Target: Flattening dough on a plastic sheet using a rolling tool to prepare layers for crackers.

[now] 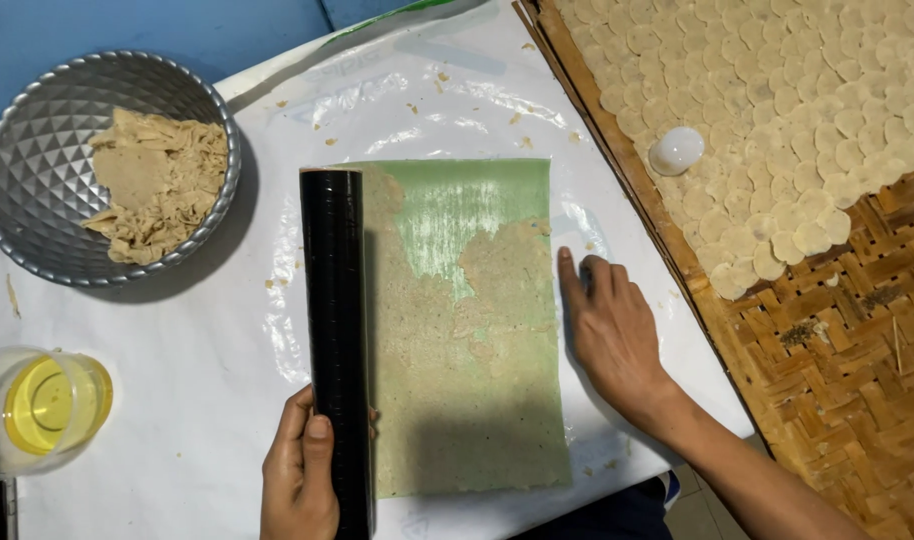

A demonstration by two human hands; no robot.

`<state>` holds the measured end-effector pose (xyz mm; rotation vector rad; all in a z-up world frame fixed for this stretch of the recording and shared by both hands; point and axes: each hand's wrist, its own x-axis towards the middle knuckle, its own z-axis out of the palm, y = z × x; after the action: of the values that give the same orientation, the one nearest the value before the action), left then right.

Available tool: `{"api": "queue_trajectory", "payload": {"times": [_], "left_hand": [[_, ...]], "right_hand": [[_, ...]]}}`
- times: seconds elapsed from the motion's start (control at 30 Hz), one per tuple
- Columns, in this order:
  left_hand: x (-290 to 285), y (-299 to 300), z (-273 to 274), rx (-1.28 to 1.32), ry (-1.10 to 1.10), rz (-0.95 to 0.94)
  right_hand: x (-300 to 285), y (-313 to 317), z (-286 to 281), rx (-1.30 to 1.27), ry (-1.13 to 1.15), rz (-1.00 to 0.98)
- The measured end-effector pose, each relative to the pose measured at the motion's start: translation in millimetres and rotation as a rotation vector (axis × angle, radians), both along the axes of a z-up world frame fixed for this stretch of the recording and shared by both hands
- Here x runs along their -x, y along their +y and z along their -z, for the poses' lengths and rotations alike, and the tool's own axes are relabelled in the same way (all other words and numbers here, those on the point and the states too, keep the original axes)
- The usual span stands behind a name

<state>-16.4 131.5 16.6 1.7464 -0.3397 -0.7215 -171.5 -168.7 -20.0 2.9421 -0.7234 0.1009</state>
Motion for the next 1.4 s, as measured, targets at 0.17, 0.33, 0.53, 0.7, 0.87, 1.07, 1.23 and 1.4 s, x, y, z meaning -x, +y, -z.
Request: {"api": "queue_trajectory", "payload": {"times": [0.17,0.33,0.53,0.7,0.87,1.07,1.23,1.4], "left_hand": [[2,-2,0,0.029,0.005,-0.004],[4,0,-5,0.003,-0.014,0.002],[4,5,-6,-0.07,0.006,0.016],[5,-5,-8,-0.099,-0.037,0.061],[10,-8,-9,-0.087,-0.05,0.075],[10,-9,-14,-0.103,-0.03,0.074],[10,-4,-6,-0.09,-0.068,0.074],[11,-6,-12,-0.123,-0.05,0.082]], "right_hand": [[-13,-15,-3,-0.057,0.024,0.036],[-21,-14,-19,-0.141,-0.029,0.002],[4,-17,-22,-0.549,-0.439,0.107],[4,-10,-36,-0.845,-0.487,0.273],[1,1,-22,-0.858,-0.469,0.193],[-19,20,-31,-0.872,-0.368,-0.045],[-31,33,-24,-0.825,-0.383,-0.149],[-37,41,-19,-0.769,-0.27,-0.092]]}}
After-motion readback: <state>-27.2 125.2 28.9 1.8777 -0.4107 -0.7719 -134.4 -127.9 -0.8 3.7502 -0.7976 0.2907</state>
